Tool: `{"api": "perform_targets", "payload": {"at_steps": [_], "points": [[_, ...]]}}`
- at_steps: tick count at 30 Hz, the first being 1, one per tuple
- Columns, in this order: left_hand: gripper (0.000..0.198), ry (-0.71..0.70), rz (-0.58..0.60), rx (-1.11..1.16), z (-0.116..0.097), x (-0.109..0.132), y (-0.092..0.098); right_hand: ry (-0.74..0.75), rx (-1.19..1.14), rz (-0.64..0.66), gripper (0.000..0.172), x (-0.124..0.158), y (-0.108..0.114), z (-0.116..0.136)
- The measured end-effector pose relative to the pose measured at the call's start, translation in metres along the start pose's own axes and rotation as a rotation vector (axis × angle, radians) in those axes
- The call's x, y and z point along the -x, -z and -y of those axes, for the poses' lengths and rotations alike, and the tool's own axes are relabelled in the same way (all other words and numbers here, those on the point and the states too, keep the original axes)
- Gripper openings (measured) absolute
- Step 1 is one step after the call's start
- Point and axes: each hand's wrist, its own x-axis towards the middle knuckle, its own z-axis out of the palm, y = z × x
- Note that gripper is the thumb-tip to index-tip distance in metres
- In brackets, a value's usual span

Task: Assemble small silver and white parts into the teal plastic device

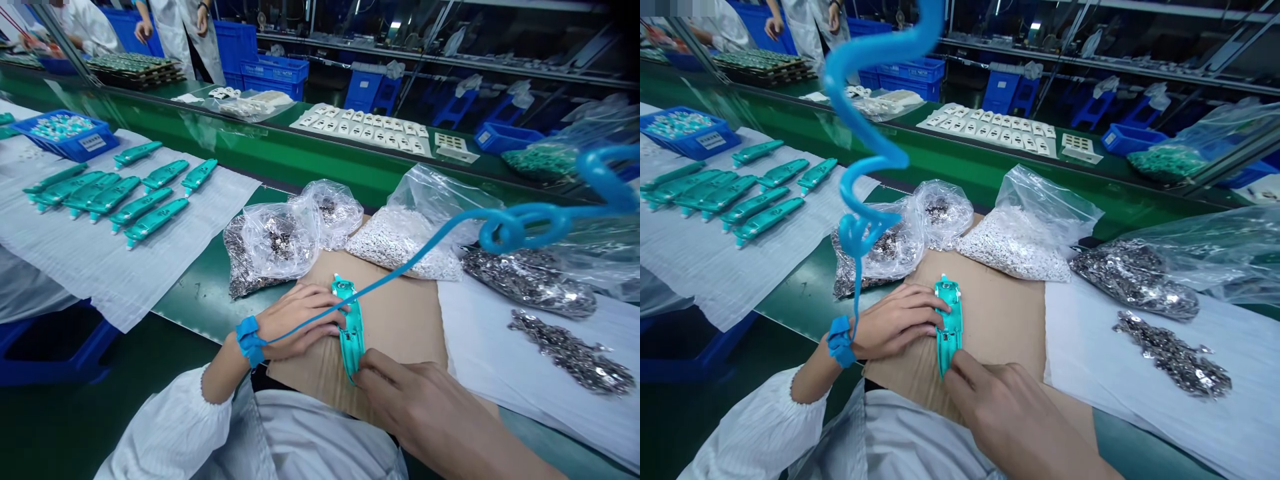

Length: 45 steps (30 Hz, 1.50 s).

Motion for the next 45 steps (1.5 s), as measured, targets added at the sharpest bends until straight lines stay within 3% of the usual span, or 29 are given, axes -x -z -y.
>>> {"api": "perform_targets", "payload": {"at_steps": [7, 14, 17, 19, 22, 25, 28, 35, 45], "points": [[0.020, -0.035, -0.007, 0.034, 0.008, 0.000, -0.004, -0.049, -0.162, 0.024, 0.013, -0.001, -0.002, -0.002], [0.020, -0.024, -0.009, 0.049, 0.006, -0.001, -0.003, -0.112, -0.413, 0.035, 0.018, -0.008, 0.006, -0.010], [0.020, -0.027, -0.015, 0.054, 0.005, 0.000, -0.004, -0.217, -0.560, 0.050, 0.007, -0.008, 0.011, -0.012], [0.022, -0.036, -0.033, 0.054, 0.006, 0.000, -0.006, -0.343, -0.742, -0.049, 0.007, -0.006, 0.016, -0.013], [0.027, -0.045, -0.050, 0.023, 0.006, 0.000, -0.008, -0.481, -1.194, -0.440, 0.018, -0.008, 0.026, -0.016], [0.030, -0.050, 0.000, -0.016, 0.004, -0.002, -0.008, -0.495, -1.659, -0.827, 0.033, -0.023, 0.035, -0.020], [0.030, -0.045, 0.020, -0.032, 0.002, -0.003, -0.009, -0.503, -1.844, -1.012, 0.032, -0.044, 0.034, -0.024], [0.027, -0.053, -0.006, -0.059, 0.003, -0.003, -0.015, -0.640, -1.961, -1.036, 0.029, -0.073, 0.007, -0.016], [0.024, -0.063, -0.024, -0.068, 0.005, -0.003, -0.017, -0.618, -1.903, -0.986, 0.029, -0.076, 0.001, -0.013]]}}
